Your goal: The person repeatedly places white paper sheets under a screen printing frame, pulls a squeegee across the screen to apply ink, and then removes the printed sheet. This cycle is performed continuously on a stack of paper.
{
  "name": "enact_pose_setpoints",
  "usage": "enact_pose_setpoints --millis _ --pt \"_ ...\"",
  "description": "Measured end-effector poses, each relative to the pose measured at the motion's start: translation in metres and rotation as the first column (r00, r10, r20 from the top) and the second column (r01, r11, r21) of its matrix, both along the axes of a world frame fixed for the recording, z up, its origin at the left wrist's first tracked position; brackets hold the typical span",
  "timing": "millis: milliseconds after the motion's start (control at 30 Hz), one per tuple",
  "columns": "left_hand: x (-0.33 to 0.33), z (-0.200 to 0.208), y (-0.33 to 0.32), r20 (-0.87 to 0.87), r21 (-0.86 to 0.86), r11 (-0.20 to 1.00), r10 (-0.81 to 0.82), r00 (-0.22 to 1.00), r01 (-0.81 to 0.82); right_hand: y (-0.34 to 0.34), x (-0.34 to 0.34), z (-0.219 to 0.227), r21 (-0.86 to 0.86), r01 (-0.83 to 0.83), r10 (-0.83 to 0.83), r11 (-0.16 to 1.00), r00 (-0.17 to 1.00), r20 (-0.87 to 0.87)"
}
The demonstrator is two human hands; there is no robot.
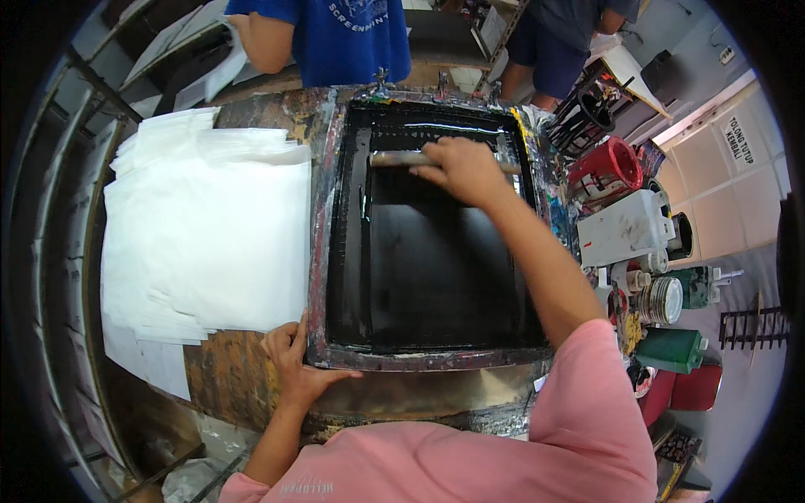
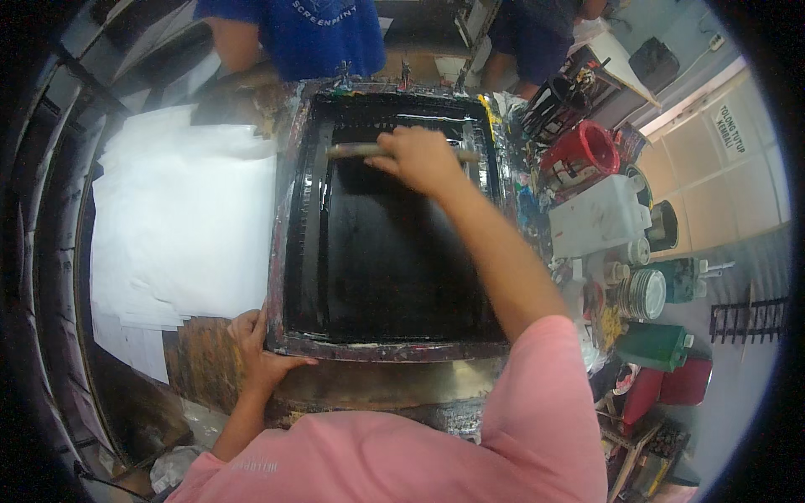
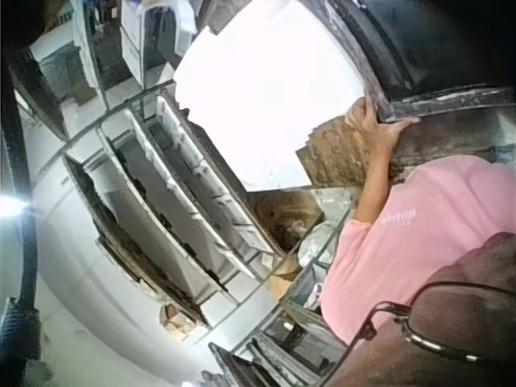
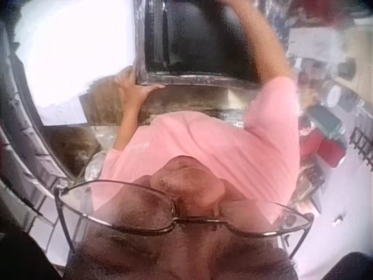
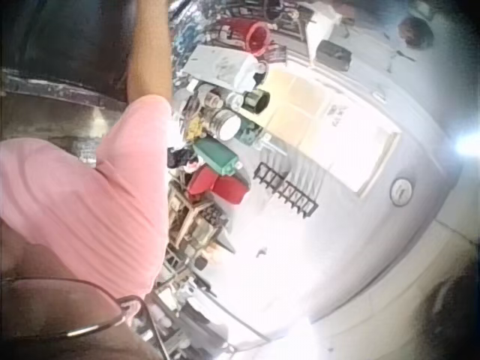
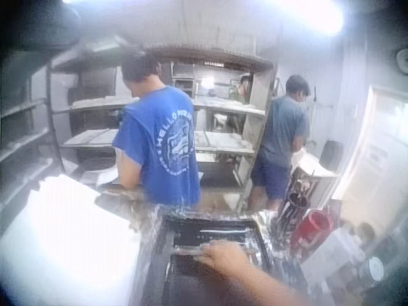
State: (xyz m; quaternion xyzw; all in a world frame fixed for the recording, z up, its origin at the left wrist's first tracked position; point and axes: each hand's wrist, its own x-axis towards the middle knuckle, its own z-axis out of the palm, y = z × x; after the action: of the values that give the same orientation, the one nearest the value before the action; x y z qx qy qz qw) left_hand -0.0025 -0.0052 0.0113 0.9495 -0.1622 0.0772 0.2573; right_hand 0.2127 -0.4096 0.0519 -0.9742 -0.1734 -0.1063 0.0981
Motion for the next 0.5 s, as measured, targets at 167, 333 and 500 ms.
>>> enact_pose_setpoints --millis 167,333,500 --pt "-0.009 -0.012 -0.003 -0.135 -0.370 0.928 -0.021 0.991 -0.031 -0.005 0.026 0.018 -0.029 0.001 -0.002 1.000 1.000 -0.027" --pt "-0.006 -0.014 0.002 -0.080 -0.363 0.932 -0.051 0.995 0.019 0.016 -0.045 0.000 -0.044 0.060 -0.055 0.997 0.993 0.106" --pt "-0.006 -0.017 0.002 -0.009 -0.368 0.929 -0.037 0.999 0.031 0.065 -0.189 0.020 -0.051 0.101 -0.103 0.994 0.994 -0.029"
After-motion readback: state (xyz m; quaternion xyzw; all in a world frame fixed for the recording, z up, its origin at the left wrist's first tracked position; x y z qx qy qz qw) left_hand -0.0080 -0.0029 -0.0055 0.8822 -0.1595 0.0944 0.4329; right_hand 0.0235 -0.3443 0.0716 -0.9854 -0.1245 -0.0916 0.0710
